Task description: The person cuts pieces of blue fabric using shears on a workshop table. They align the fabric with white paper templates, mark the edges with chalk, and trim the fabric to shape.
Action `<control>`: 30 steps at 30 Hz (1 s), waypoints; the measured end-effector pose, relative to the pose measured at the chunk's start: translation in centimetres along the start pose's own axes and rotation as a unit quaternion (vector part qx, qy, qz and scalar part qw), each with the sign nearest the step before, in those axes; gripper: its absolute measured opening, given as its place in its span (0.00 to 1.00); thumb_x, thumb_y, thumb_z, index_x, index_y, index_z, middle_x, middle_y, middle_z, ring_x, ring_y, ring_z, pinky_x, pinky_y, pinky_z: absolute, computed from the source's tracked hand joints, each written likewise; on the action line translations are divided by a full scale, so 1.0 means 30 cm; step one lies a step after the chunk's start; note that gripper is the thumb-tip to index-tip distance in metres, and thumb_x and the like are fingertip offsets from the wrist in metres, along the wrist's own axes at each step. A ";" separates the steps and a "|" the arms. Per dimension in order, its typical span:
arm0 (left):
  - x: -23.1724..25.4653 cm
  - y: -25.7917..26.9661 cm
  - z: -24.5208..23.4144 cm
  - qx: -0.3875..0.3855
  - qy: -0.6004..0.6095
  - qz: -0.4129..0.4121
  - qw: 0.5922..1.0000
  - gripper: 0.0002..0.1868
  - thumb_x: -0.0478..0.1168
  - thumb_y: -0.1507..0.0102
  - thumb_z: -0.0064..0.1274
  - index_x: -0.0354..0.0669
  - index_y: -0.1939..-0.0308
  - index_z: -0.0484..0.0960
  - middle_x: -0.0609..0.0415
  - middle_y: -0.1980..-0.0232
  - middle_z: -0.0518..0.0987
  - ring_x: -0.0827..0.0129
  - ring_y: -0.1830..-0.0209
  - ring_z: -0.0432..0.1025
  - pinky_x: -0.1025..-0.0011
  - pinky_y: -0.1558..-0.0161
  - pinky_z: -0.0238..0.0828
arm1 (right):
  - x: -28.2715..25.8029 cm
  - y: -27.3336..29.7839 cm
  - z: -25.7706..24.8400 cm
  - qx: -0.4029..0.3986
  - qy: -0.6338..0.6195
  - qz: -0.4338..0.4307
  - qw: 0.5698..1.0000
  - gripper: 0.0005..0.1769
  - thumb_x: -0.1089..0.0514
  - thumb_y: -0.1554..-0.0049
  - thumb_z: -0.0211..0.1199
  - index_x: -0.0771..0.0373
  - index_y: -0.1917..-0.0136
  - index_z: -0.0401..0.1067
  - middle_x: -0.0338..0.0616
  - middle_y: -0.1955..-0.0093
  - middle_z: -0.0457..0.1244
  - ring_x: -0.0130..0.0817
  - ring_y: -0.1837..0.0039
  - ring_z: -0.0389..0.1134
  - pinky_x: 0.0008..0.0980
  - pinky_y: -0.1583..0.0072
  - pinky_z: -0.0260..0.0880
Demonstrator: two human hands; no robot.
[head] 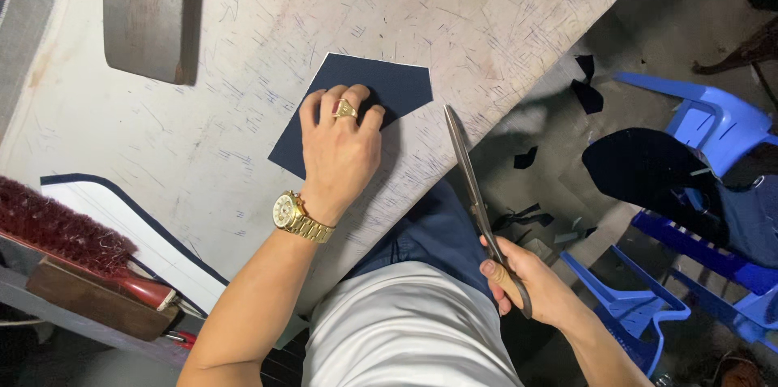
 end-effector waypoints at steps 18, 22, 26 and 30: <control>-0.056 0.014 0.015 0.006 0.042 0.000 0.999 0.14 0.26 0.46 0.52 0.45 0.58 0.79 0.50 0.47 0.75 0.51 0.48 0.69 0.51 0.44 0.63 | -0.015 -0.052 0.078 -0.044 -0.103 -0.022 0.993 0.33 0.45 0.40 0.57 0.63 0.27 0.60 0.44 0.72 0.60 0.27 0.74 0.61 0.32 0.65 0.76; -0.068 0.033 0.038 0.025 0.043 0.000 0.999 0.13 0.26 0.44 0.51 0.45 0.59 0.80 0.49 0.46 0.75 0.51 0.47 0.68 0.50 0.45 0.63 | -0.032 -0.081 0.095 -0.033 -0.105 -0.029 0.994 0.31 0.44 0.41 0.57 0.63 0.30 0.62 0.43 0.70 0.59 0.29 0.71 0.61 0.32 0.65 0.76; -0.077 0.057 0.049 0.070 0.035 0.024 0.997 0.16 0.27 0.50 0.61 0.49 0.61 0.82 0.49 0.50 0.77 0.50 0.46 0.71 0.51 0.43 0.62 | -0.067 -0.117 0.113 -0.002 -0.079 -0.151 0.985 0.23 0.51 0.37 0.57 0.74 0.39 0.67 0.47 0.77 0.65 0.34 0.75 0.71 0.33 0.68 0.78; -0.077 0.054 0.046 0.077 0.040 0.019 0.996 0.15 0.27 0.49 0.59 0.49 0.61 0.82 0.50 0.49 0.77 0.51 0.47 0.71 0.51 0.43 0.61 | -0.067 -0.129 0.122 0.043 -0.073 -0.105 0.991 0.33 0.50 0.39 0.62 0.75 0.30 0.61 0.47 0.75 0.67 0.33 0.74 0.71 0.32 0.65 0.77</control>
Point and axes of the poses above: each hand's wrist, its own y-axis away from the middle knuckle, its own z-axis out of the palm, x = y × z, the point moved 8 cm from there along -y, towards the middle knuckle
